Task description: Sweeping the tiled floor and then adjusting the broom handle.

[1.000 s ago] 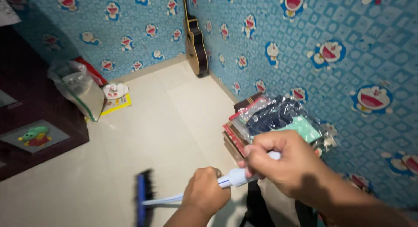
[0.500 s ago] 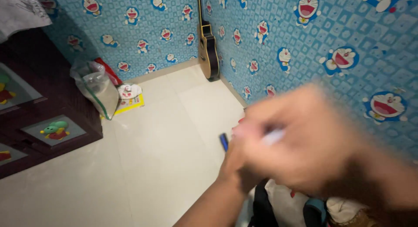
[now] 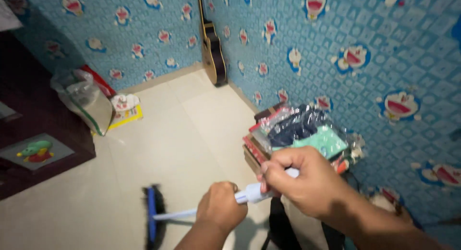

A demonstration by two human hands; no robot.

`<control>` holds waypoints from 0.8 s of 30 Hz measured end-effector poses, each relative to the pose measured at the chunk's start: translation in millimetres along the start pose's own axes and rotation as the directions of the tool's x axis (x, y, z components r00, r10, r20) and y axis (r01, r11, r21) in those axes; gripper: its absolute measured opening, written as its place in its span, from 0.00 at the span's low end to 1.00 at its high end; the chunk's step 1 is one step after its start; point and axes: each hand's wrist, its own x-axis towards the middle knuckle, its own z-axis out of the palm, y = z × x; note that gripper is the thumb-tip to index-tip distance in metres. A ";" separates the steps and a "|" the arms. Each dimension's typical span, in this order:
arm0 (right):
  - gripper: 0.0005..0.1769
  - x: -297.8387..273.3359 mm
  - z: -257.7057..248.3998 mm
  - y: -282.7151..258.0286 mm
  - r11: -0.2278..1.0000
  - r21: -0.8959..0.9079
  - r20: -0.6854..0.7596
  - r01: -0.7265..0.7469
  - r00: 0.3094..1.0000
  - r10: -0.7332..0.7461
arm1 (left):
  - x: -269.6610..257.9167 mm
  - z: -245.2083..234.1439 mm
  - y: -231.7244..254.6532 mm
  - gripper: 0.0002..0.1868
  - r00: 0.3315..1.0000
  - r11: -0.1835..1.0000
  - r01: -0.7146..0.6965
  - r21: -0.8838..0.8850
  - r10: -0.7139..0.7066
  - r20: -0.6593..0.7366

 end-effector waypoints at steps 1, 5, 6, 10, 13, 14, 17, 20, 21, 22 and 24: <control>0.16 -3.0 -3.5 -1.2 0.998 -0.052 -0.007 -0.039 0.999 0.039 | -2.8 -2.9 2.0 0.09 1.000 1.000 0.005 0.017 -0.006 0.004; 0.15 -5.9 -40.2 -52.8 0.957 -0.282 -0.047 0.072 0.995 -0.089 | -4.9 -24.1 30.4 0.09 0.994 0.997 -0.069 -0.022 0.067 -0.083; 0.15 -3.1 -48.4 -64.4 0.955 -0.284 -0.044 0.083 0.994 -0.100 | -7.1 -34.7 44.7 0.09 0.993 0.997 -0.070 -0.021 0.068 -0.094; 0.17 -2.6 -62.7 -108.7 0.899 -0.296 -0.049 0.322 0.935 -0.352 | -5.2 -43.0 81.5 0.08 0.962 0.957 -0.223 -0.184 0.186 -0.200; 0.14 -0.4 -43.7 -110.3 0.822 -0.424 0.035 0.380 0.914 -0.405 | 12.7 -21.7 71.8 0.09 0.903 0.898 -0.390 -0.202 0.331 -0.273; 0.10 1.5 -35.8 -105.7 0.793 -0.447 0.144 0.415 0.908 -0.394 | 20.5 -13.7 66.1 0.11 0.854 0.853 -0.489 -0.181 0.426 -0.299; 0.14 -8.7 -15.2 -78.4 0.839 -0.419 0.181 0.347 0.937 -0.297 | 13.2 -0.6 51.4 0.15 0.825 0.809 -0.551 -0.202 0.493 -0.277; 0.18 -7.0 -16.2 -67.6 0.947 -0.306 0.100 0.103 0.992 -0.076 | 2.4 3.2 43.7 0.13 0.951 0.925 -0.303 -0.227 0.279 -0.130; 0.18 -2.4 -16.1 -55.1 0.945 -0.310 0.104 0.109 0.991 -0.080 | 7.8 19.6 27.9 0.13 0.951 0.925 -0.304 -0.230 0.278 -0.138; 0.18 1.8 -15.8 -43.0 0.968 -0.250 0.060 -0.001 0.998 0.016 | 12.7 35.8 12.1 0.12 0.949 0.948 -0.268 -0.172 0.230 -0.214; 0.18 8.5 -11.7 -13.0 0.978 -0.188 0.009 -0.092 0.995 0.095 | 18.2 42.4 -8.3 0.11 0.930 0.963 -0.247 -0.110 0.203 -0.306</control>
